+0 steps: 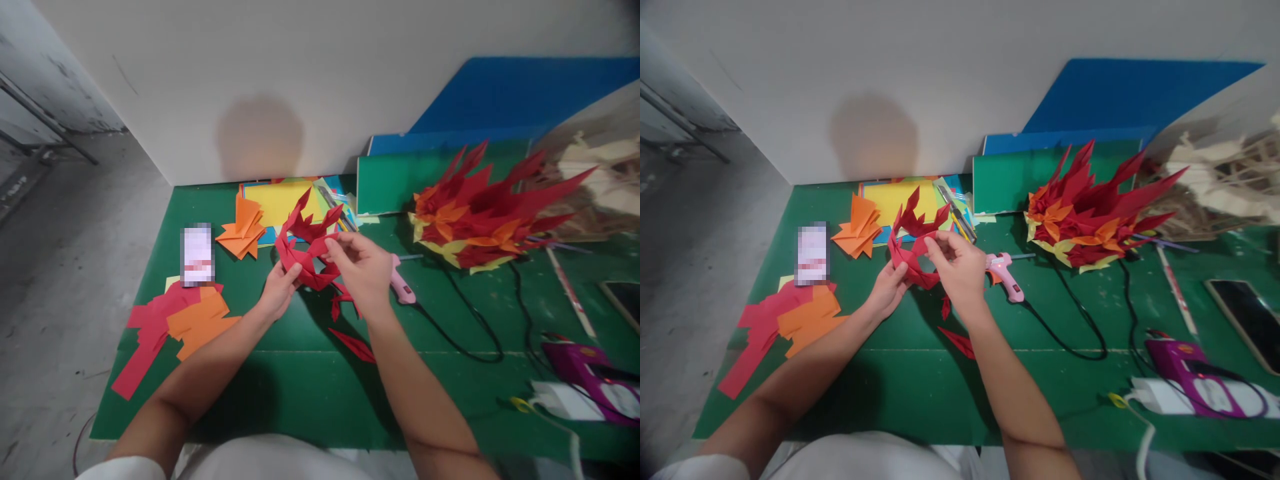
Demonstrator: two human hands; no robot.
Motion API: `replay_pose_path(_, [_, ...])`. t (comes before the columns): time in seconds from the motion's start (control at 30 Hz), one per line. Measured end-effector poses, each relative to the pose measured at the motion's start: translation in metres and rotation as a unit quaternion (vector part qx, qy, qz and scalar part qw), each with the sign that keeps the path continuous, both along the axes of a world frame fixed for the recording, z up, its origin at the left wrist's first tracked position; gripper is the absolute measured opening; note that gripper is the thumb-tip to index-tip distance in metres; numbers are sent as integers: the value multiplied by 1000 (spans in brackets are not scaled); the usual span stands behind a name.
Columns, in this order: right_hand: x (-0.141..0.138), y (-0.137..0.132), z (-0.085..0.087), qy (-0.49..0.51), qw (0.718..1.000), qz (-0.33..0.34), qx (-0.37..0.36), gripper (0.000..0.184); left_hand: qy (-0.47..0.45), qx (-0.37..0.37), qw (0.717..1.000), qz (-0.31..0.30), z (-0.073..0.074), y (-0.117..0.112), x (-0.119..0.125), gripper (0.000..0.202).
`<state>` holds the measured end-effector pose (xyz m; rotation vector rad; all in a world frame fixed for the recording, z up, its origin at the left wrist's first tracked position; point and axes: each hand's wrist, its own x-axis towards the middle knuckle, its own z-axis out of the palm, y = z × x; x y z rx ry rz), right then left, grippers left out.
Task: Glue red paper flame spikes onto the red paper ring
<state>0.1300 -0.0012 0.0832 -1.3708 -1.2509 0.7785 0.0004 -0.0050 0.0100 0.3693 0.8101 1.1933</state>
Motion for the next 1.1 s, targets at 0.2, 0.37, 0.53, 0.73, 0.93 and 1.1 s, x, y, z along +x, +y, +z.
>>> replay_pose_path(0.2, [-2, 0, -1, -5, 1000, 3, 3, 20, -5, 3, 1000, -1, 0, 0, -1, 52])
replay_pose_path(0.37, [-2, 0, -3, -23, 1000, 8, 8, 21, -14, 4, 1000, -2, 3, -1, -1, 48])
replay_pose_path(0.53, [-2, -1, -3, -33, 999, 17, -2, 21, -29, 0, 1000, -2, 4, -1, -1, 47])
replay_pose_path(0.73, [-4, -2, -1, -44, 999, 26, 3, 20, -42, -9, 999, 2, 4, 0, -1, 47])
replay_pose_path(0.93, [-5, -2, -2, -42, 998, 36, -1, 20, -44, -12, 999, 2, 5, 0, -1, 45])
replay_pose_path(1.1, [-5, -1, -3, -49, 997, 54, 18, 22, -45, -14, 999, 2, 3, 0, -2, 45])
